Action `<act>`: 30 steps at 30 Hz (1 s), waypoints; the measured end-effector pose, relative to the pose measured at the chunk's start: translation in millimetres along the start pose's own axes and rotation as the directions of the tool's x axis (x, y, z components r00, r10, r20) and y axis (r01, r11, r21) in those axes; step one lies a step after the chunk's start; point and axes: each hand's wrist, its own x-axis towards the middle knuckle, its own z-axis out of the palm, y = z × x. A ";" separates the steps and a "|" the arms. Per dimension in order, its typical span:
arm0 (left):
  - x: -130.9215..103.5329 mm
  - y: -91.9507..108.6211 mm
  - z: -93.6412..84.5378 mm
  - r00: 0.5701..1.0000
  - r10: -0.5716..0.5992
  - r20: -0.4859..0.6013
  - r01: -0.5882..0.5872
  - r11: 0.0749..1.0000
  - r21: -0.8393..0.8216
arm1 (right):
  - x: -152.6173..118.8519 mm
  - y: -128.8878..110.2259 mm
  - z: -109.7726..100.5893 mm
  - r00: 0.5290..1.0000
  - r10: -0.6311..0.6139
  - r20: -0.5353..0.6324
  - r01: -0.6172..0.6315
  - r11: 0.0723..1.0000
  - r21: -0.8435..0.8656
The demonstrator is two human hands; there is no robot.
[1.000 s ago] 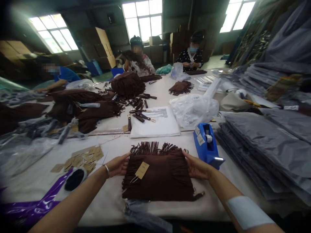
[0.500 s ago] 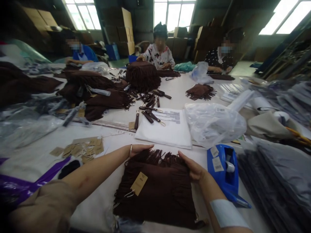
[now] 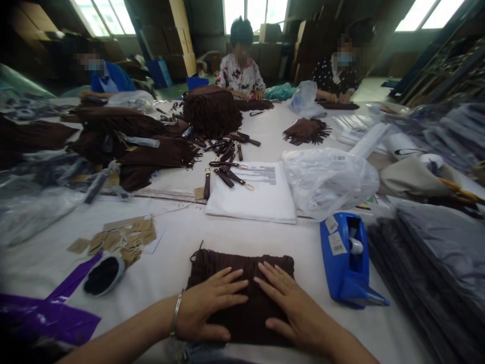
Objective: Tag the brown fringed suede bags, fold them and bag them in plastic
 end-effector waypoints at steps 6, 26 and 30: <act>-14.9 28.8 -14.1 0.997 0.056 -0.046 -0.068 0.944 -0.324 | -26.7 4.4 2.9 0.950 0.070 -0.306 0.099 0.857 0.505; -54.5 -17.6 40.9 0.866 -0.164 -0.472 0.320 0.908 0.272 | 11.2 -30.5 44.5 0.983 -0.043 -0.180 0.011 0.984 -0.176; -54.0 -11.8 53.8 0.848 -0.157 -0.507 0.346 0.887 0.305 | 47.7 -49.8 27.9 0.943 -0.036 -0.331 0.020 0.999 -0.050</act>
